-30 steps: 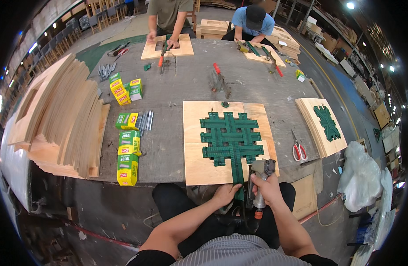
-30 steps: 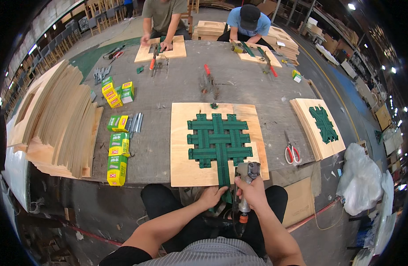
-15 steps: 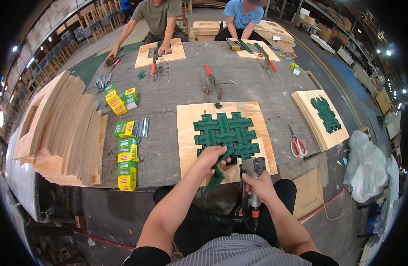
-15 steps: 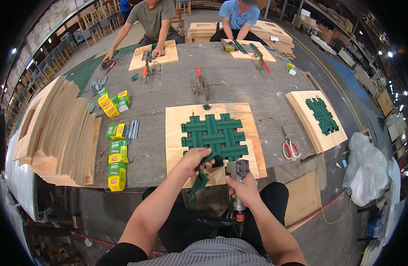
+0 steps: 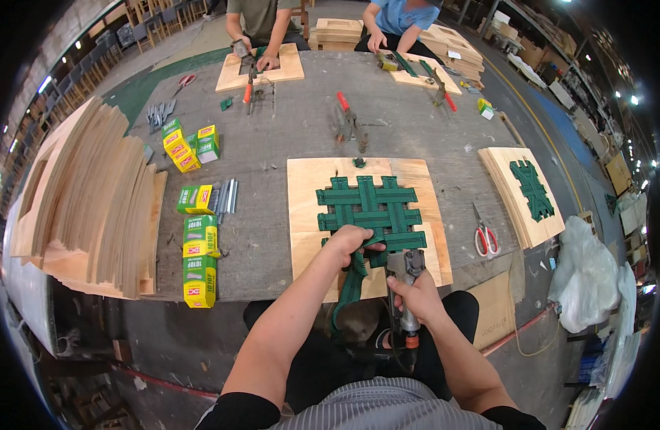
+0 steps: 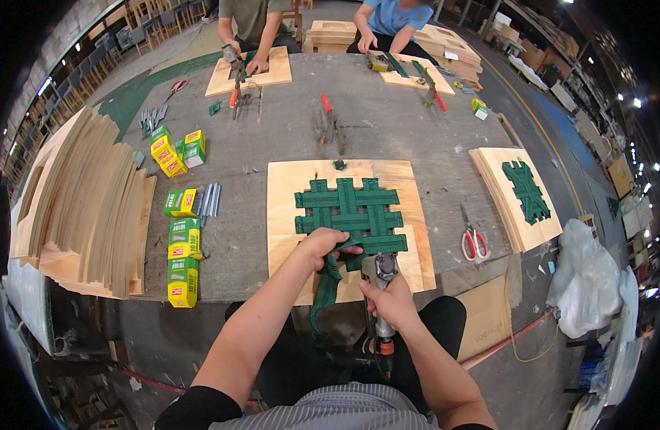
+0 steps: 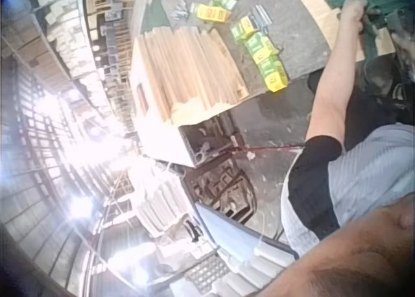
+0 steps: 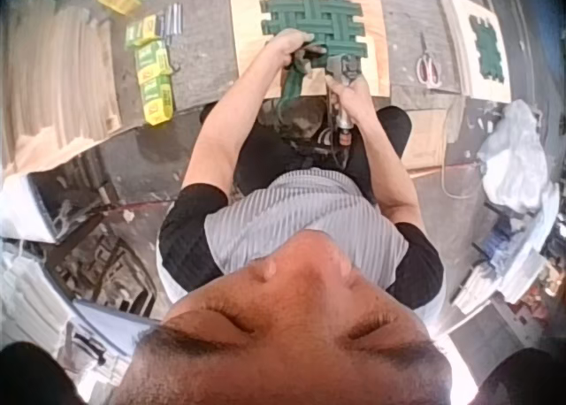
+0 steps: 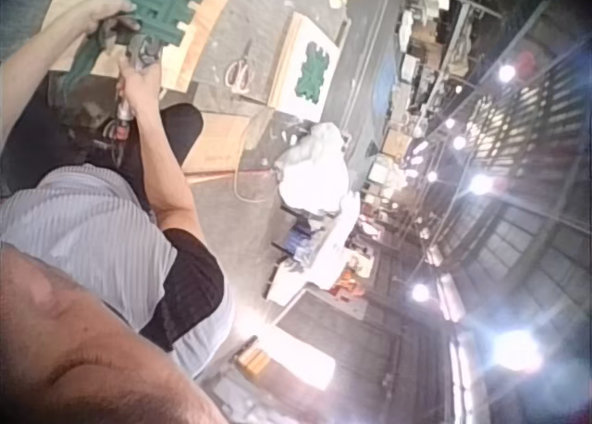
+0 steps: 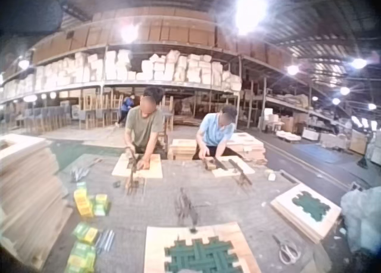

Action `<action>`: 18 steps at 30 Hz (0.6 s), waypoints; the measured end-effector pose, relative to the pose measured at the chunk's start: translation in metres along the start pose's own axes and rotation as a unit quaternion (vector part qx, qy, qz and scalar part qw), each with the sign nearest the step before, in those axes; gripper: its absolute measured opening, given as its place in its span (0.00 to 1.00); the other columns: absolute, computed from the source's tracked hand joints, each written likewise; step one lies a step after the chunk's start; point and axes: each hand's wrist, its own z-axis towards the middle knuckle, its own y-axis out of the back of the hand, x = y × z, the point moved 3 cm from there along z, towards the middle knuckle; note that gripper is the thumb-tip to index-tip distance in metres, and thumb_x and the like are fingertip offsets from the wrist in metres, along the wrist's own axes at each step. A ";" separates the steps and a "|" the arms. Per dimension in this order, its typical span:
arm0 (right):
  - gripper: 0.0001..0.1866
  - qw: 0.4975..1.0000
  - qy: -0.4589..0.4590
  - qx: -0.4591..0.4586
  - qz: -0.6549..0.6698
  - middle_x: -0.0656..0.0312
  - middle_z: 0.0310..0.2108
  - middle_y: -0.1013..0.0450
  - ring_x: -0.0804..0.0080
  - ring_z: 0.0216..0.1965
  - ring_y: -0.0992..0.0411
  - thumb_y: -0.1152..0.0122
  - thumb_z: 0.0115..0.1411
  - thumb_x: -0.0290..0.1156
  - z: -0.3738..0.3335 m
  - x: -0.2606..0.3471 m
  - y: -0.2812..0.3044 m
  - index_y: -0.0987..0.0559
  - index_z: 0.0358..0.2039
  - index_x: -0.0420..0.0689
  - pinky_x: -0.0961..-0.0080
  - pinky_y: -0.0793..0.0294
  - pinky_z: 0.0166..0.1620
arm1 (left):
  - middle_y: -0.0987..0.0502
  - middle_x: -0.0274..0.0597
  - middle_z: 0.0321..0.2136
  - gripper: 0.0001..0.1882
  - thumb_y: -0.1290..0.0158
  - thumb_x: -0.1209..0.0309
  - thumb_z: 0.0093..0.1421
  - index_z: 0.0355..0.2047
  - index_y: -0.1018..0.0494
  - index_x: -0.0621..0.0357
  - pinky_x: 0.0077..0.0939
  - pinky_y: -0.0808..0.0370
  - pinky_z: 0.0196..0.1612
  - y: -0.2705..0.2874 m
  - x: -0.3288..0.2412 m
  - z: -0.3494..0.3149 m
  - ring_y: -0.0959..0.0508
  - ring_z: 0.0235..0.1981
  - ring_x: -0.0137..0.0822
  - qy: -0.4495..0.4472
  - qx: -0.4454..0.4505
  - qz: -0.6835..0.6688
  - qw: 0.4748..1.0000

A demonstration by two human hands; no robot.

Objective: The person weaves green plastic strips into a lattice pattern on a square wooden board. They use a pneumatic nail gun to secure the strips in place and scissors to trim excess material. The person works on a single panel while two coworkers perform the same task at the same table.

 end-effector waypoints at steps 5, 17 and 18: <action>0.15 0.999 -0.024 0.003 -0.030 0.66 0.25 0.28 0.79 0.17 0.31 0.32 0.63 0.28 0.006 -0.001 0.000 0.28 0.46 0.42 0.78 0.32 0.19 | 0.13 0.42 0.37 0.15 0.57 0.66 0.75 0.51 0.23 0.59 0.30 0.31 0.36 0.004 -0.003 0.002 0.23 0.31 0.31 0.023 0.010 0.022 0.999; 0.33 0.999 -0.017 0.023 -0.030 0.65 0.28 0.28 0.79 0.17 0.32 0.32 0.64 0.28 0.009 -0.003 -0.010 0.37 0.66 0.45 0.78 0.33 0.19 | 0.14 0.47 0.38 0.16 0.58 0.68 0.76 0.52 0.25 0.64 0.37 0.22 0.38 0.003 -0.005 -0.002 0.17 0.39 0.36 0.031 0.011 0.006 0.999; 0.32 1.000 -0.009 0.018 -0.017 0.65 0.28 0.28 0.79 0.17 0.32 0.32 0.64 0.28 0.007 -0.002 -0.011 0.36 0.64 0.44 0.78 0.33 0.19 | 0.14 0.47 0.37 0.16 0.58 0.68 0.76 0.53 0.25 0.65 0.37 0.22 0.38 0.004 -0.005 -0.002 0.17 0.38 0.36 0.029 0.013 0.002 0.999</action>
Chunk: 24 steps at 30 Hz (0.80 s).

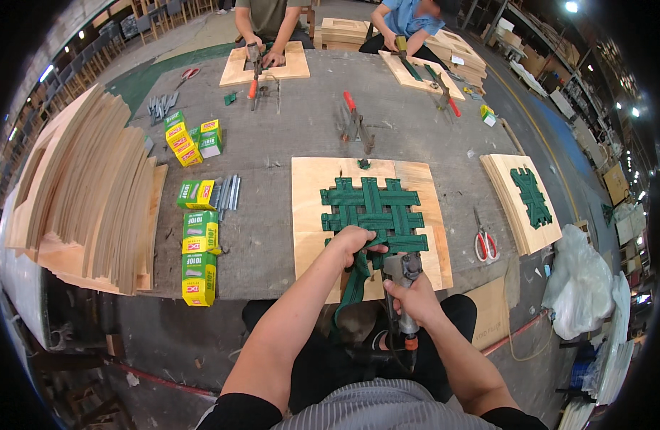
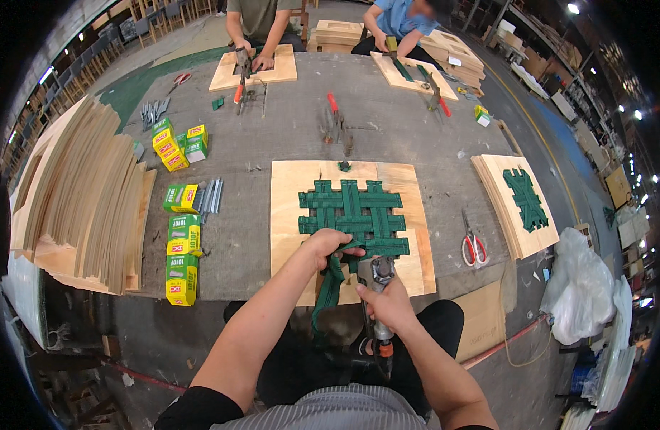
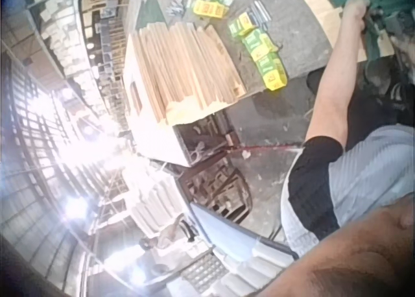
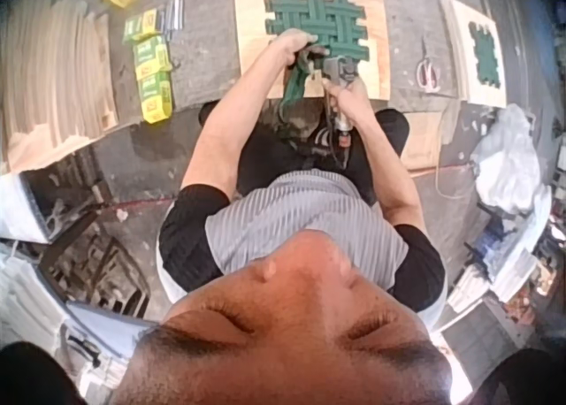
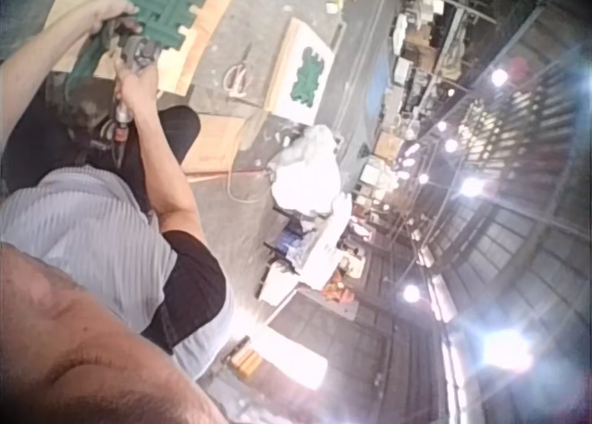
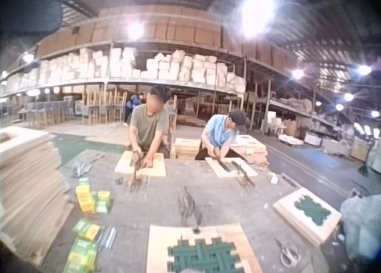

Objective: The person weaves green plastic strips into a lattice pattern on a square wooden board. They use a pneumatic nail gun to secure the strips in place and scissors to trim excess material. The person works on a single panel while two coworkers perform the same task at the same table.

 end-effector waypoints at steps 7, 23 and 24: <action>0.20 1.000 0.004 0.003 0.001 0.65 0.28 0.27 0.78 0.18 0.31 0.31 0.63 0.29 -0.002 -0.001 -0.009 0.29 0.52 0.41 0.77 0.32 0.20 | 0.13 0.44 0.39 0.15 0.57 0.67 0.75 0.52 0.24 0.58 0.25 0.37 0.29 -0.007 -0.001 -0.008 0.25 0.29 0.26 0.006 -0.019 -0.007 1.000; 0.14 0.974 -0.027 0.010 0.224 0.60 0.26 0.24 0.71 0.22 0.26 0.34 0.67 0.39 0.099 0.012 0.155 0.22 0.41 0.41 0.71 0.24 0.23 | 0.13 0.51 0.33 0.14 0.53 0.64 0.73 0.42 0.25 0.62 0.26 0.43 0.17 -0.016 -0.002 -0.003 0.45 0.13 0.25 -0.019 -0.121 0.028 0.992; 0.14 0.973 -0.039 0.021 0.227 0.60 0.26 0.23 0.71 0.22 0.26 0.35 0.67 0.40 0.109 0.012 0.164 0.22 0.41 0.41 0.71 0.24 0.24 | 0.13 0.51 0.33 0.14 0.53 0.64 0.73 0.41 0.25 0.62 0.26 0.43 0.17 -0.020 -0.002 -0.002 0.45 0.12 0.25 -0.012 -0.124 0.033 0.992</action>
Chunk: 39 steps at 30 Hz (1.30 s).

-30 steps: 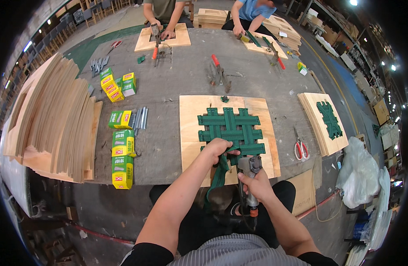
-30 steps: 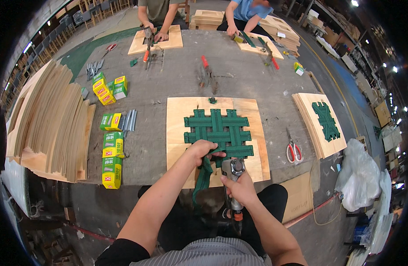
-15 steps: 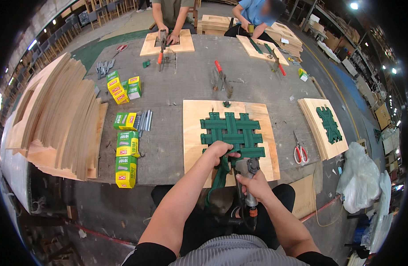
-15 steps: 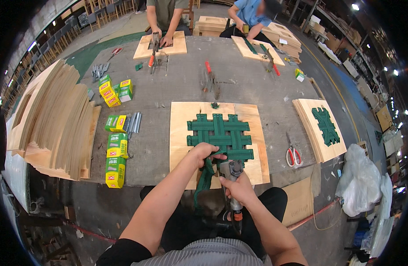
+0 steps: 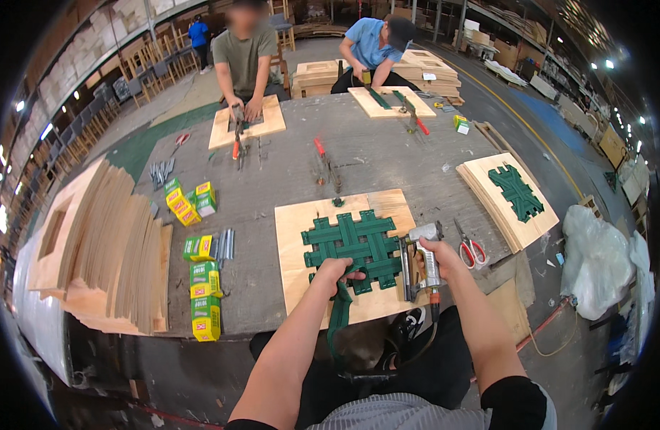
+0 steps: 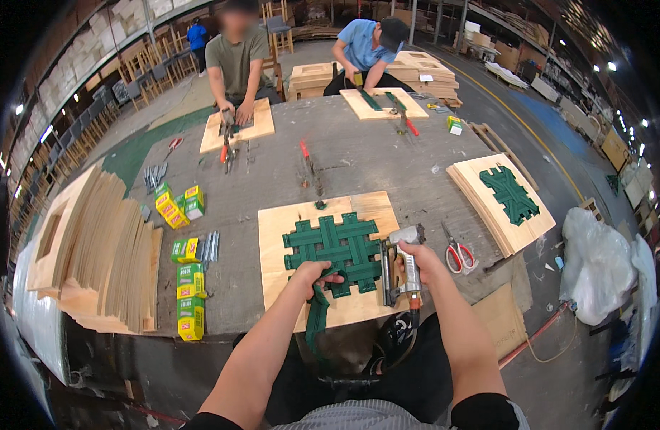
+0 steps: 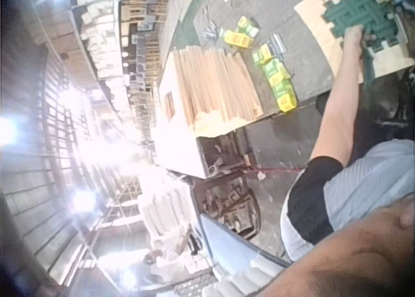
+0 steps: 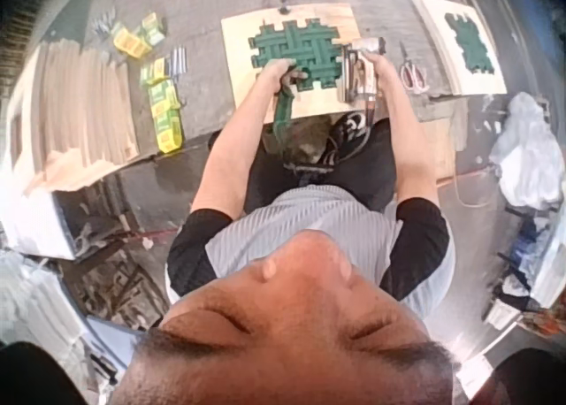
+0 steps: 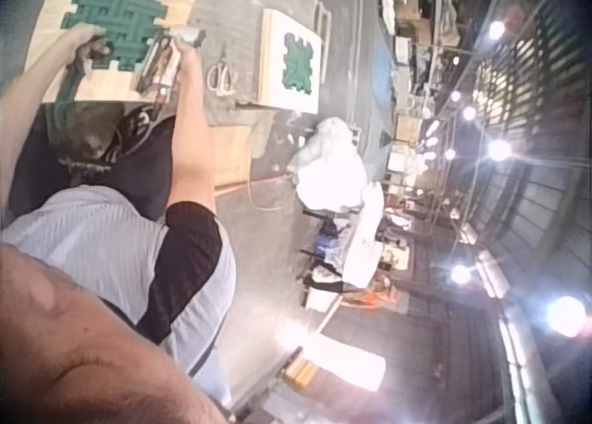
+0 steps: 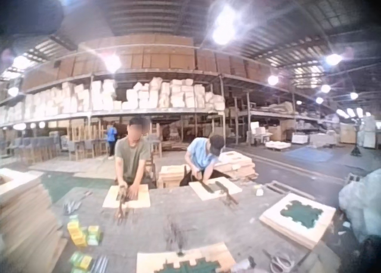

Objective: The person weaves green plastic strips into a lattice pattern on a square wooden board. They use a pneumatic nail gun to secure the strips in place and scissors to trim excess material. The person works on a single panel while two coworkers perform the same task at the same table.

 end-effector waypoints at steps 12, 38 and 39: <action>0.50 0.875 0.078 -0.197 -0.435 0.34 0.51 0.22 0.44 0.52 0.21 0.27 0.52 0.61 0.059 0.043 -0.001 0.24 0.54 0.20 0.59 0.22 0.54 | 0.14 0.53 0.33 0.11 0.53 0.64 0.72 0.43 0.28 0.59 0.26 0.40 0.15 -0.003 -0.002 -0.002 0.44 0.09 0.24 0.017 -0.066 0.039 0.997; 0.38 0.821 0.121 -0.242 -0.503 0.47 0.45 0.21 0.51 0.47 0.21 0.32 0.46 0.28 -0.057 0.065 0.151 0.28 0.62 0.40 0.61 0.21 0.48 | 0.16 0.48 0.27 0.14 0.53 0.60 0.74 0.40 0.27 0.58 0.27 0.37 0.18 -0.013 0.011 -0.029 0.41 0.10 0.25 -0.078 -0.053 0.022 0.995; 0.40 0.823 0.138 -0.211 -0.508 0.47 0.44 0.21 0.53 0.45 0.21 0.33 0.46 0.27 -0.065 0.060 0.134 0.29 0.64 0.42 0.62 0.22 0.48 | 0.18 0.47 0.25 0.14 0.53 0.60 0.75 0.39 0.28 0.57 0.28 0.37 0.18 -0.008 0.016 -0.039 0.41 0.10 0.25 -0.068 -0.045 0.002 0.997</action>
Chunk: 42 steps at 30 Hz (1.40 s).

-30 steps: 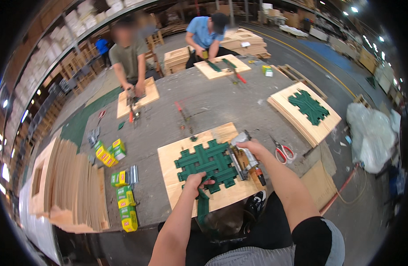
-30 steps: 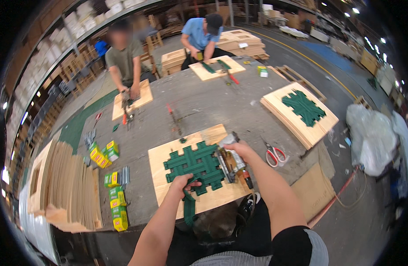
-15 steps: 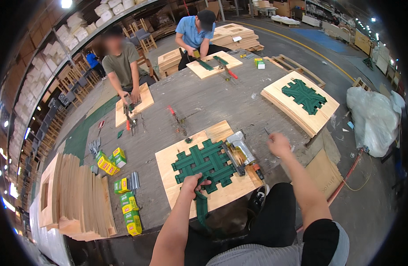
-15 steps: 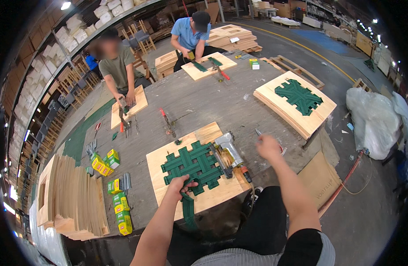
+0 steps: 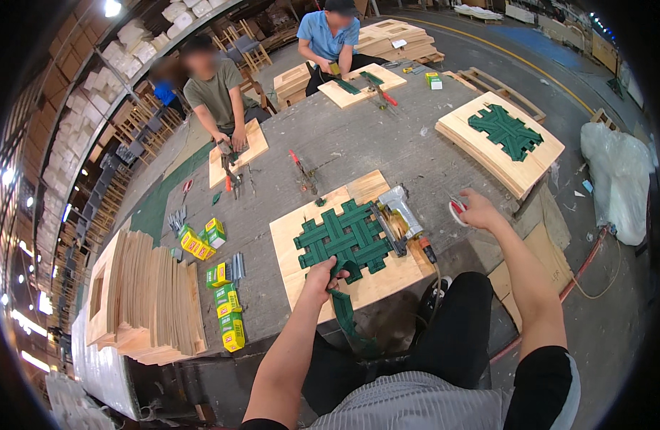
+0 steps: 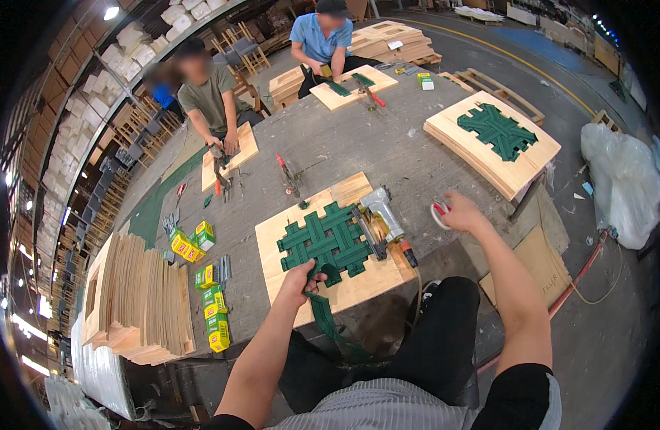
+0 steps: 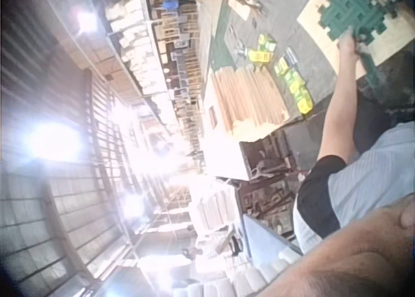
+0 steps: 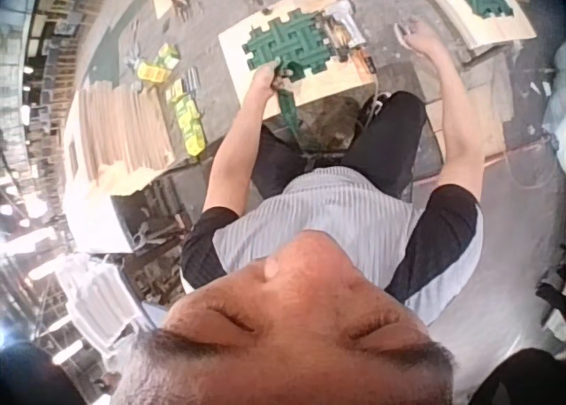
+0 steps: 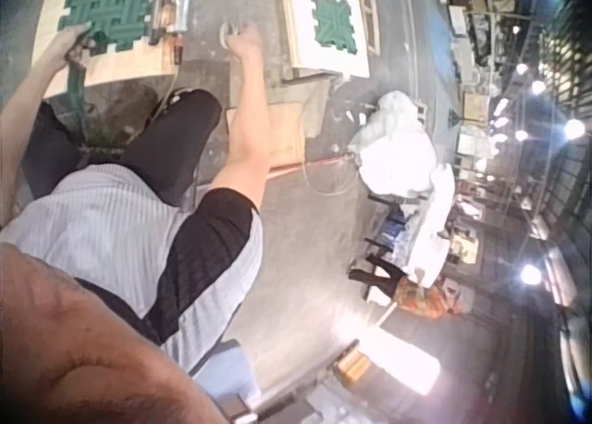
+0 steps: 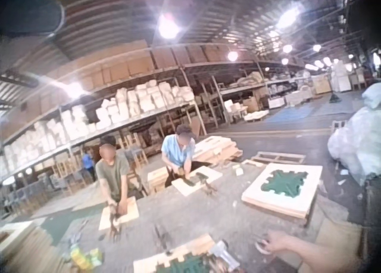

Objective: The person weaves green plastic strips into a lattice pattern on a square wooden board. They use a pneumatic nail gun to secure the strips in place and scissors to trim excess material. The person works on a single panel while two coworkers perform the same task at the same table.

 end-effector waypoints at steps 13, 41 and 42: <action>0.29 0.855 0.373 0.160 -0.324 0.51 0.38 0.21 0.52 0.41 0.19 0.34 0.59 0.54 -0.107 0.116 -0.110 0.26 0.52 0.46 0.51 0.22 0.44 | 0.19 0.44 0.27 0.11 0.52 0.63 0.74 0.40 0.26 0.57 0.27 0.34 0.22 -0.008 -0.017 -0.023 0.36 0.12 0.25 0.013 0.043 0.004 0.999; 0.25 0.834 0.448 0.202 -0.250 0.53 0.31 0.19 0.48 0.35 0.19 0.36 0.61 0.51 -0.095 0.139 -0.151 0.26 0.54 0.54 0.50 0.22 0.39 | 0.19 0.41 0.27 0.13 0.52 0.62 0.74 0.41 0.26 0.58 0.26 0.32 0.23 0.003 -0.020 -0.050 0.36 0.14 0.24 -0.032 0.091 0.045 0.994; 0.24 0.839 0.451 0.199 -0.232 0.53 0.31 0.19 0.47 0.35 0.19 0.36 0.61 0.51 -0.099 0.138 -0.150 0.26 0.53 0.54 0.50 0.22 0.39 | 0.19 0.41 0.27 0.13 0.52 0.62 0.74 0.42 0.26 0.58 0.26 0.31 0.23 0.006 -0.020 -0.053 0.36 0.14 0.24 -0.043 0.093 0.036 0.994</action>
